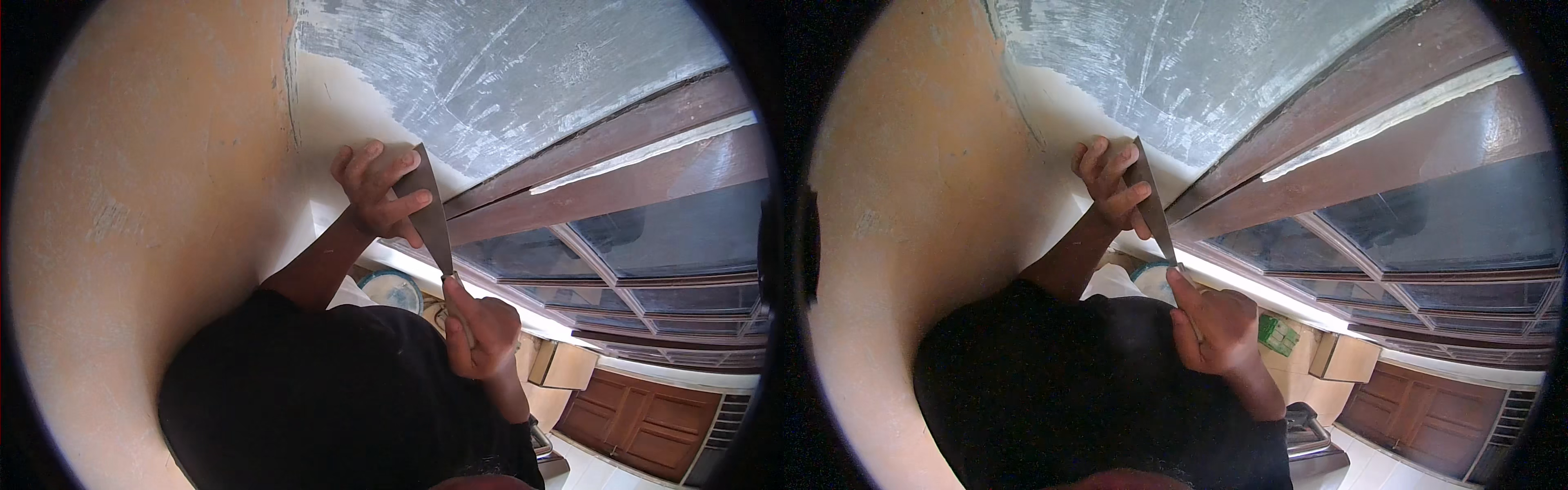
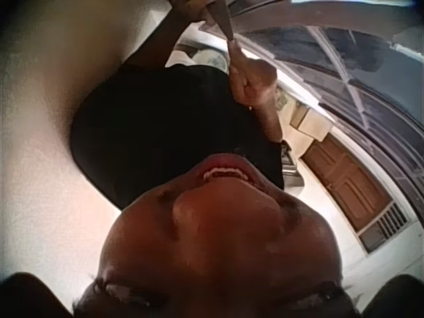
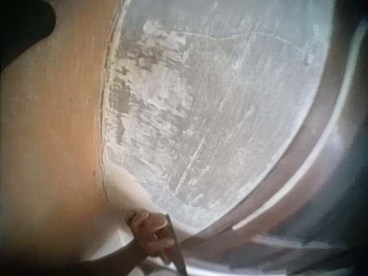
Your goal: The recorder uses a scraper tool to remove old material from a wall corner and applies patching compound.
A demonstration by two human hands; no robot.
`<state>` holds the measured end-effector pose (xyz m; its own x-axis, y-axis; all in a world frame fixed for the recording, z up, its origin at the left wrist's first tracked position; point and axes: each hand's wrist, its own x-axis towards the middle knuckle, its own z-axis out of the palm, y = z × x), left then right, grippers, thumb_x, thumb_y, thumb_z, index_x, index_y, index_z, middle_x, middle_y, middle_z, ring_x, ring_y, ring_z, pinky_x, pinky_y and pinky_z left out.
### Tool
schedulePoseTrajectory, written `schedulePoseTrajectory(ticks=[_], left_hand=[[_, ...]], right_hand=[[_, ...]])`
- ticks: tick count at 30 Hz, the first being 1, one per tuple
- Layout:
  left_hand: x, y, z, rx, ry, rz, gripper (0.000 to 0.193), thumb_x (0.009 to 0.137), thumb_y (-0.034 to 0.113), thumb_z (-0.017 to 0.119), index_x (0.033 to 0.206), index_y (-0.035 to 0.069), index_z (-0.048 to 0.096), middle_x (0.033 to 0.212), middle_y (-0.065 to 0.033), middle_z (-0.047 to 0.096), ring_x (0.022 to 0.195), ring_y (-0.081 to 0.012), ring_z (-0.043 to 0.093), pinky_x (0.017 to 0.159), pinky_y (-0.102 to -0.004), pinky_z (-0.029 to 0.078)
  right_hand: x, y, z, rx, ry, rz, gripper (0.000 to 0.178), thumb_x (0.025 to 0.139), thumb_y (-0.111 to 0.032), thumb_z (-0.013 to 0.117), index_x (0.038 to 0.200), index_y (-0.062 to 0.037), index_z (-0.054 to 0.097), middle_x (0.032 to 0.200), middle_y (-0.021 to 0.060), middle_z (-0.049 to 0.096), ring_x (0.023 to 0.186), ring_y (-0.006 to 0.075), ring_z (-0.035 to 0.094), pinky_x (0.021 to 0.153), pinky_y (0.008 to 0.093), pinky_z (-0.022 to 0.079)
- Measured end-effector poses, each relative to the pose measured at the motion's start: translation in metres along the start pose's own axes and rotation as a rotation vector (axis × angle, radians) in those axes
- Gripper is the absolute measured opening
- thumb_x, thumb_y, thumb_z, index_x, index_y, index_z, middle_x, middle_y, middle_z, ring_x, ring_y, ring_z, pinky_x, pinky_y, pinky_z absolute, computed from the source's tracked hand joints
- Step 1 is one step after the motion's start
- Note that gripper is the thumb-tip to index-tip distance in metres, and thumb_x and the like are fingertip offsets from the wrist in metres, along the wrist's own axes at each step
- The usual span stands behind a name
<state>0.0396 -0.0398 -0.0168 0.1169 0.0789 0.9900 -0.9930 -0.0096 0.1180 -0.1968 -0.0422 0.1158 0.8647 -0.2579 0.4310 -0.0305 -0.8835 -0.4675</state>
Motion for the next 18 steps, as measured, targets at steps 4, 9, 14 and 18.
schedulePoseTrajectory(ticks=[4, 9, 14, 18], left_hand=[[-0.001, -0.003, 0.002, 0.021, 0.01, 0.036, 0.055, 0.096, 0.072, 0.017, 0.111, 0.037, 0.057, 0.123, -0.0024, 0.063, 0.123, -0.0311, 0.045, 0.108, -0.0546, 0.021], [-0.005, 0.001, 0.004, -0.002, 0.014, -0.002, 0.057, 0.096, 0.072, 0.017, 0.114, 0.035, 0.056, 0.123, -0.0043, 0.063, 0.123, -0.0317, 0.045, 0.108, -0.0549, 0.02], [-0.006, -0.002, 0.0, -0.068, 0.012, -0.028, 0.062, 0.094, 0.075, 0.015, 0.116, 0.033, 0.056, 0.122, -0.0062, 0.063, 0.122, -0.0323, 0.046, 0.108, -0.0555, 0.02], [-0.003, 0.0, 0.001, -0.022, -0.011, 0.006, 0.062, 0.093, 0.076, 0.016, 0.115, 0.033, 0.056, 0.123, -0.006, 0.062, 0.121, -0.0323, 0.047, 0.108, -0.0554, 0.02]], right_hand=[[0.0, 0.003, -0.001, -0.032, -0.017, 0.024, 0.044, 0.076, -0.002, 0.065, 0.12, 0.0, 0.066, 0.07, 0.0097, 0.065, 0.052, 0.0254, 0.059, 0.055, 0.0371, 0.048], [-0.001, 0.003, -0.002, -0.074, -0.05, -0.014, 0.044, 0.077, -0.004, 0.068, 0.12, -0.0007, 0.066, 0.068, 0.0096, 0.064, 0.051, 0.0251, 0.059, 0.055, 0.0366, 0.048], [0.001, -0.002, 0.0, -0.014, -0.061, 0.005, 0.043, 0.078, -0.003, 0.067, 0.121, -0.0004, 0.066, 0.066, 0.0094, 0.063, 0.051, 0.0249, 0.059, 0.054, 0.0358, 0.047], [-0.002, 0.007, -0.002, 0.079, 0.002, 0.085, 0.042, 0.079, -0.002, 0.065, 0.121, 0.0002, 0.066, 0.067, 0.0104, 0.064, 0.053, 0.0255, 0.061, 0.055, 0.036, 0.048]])
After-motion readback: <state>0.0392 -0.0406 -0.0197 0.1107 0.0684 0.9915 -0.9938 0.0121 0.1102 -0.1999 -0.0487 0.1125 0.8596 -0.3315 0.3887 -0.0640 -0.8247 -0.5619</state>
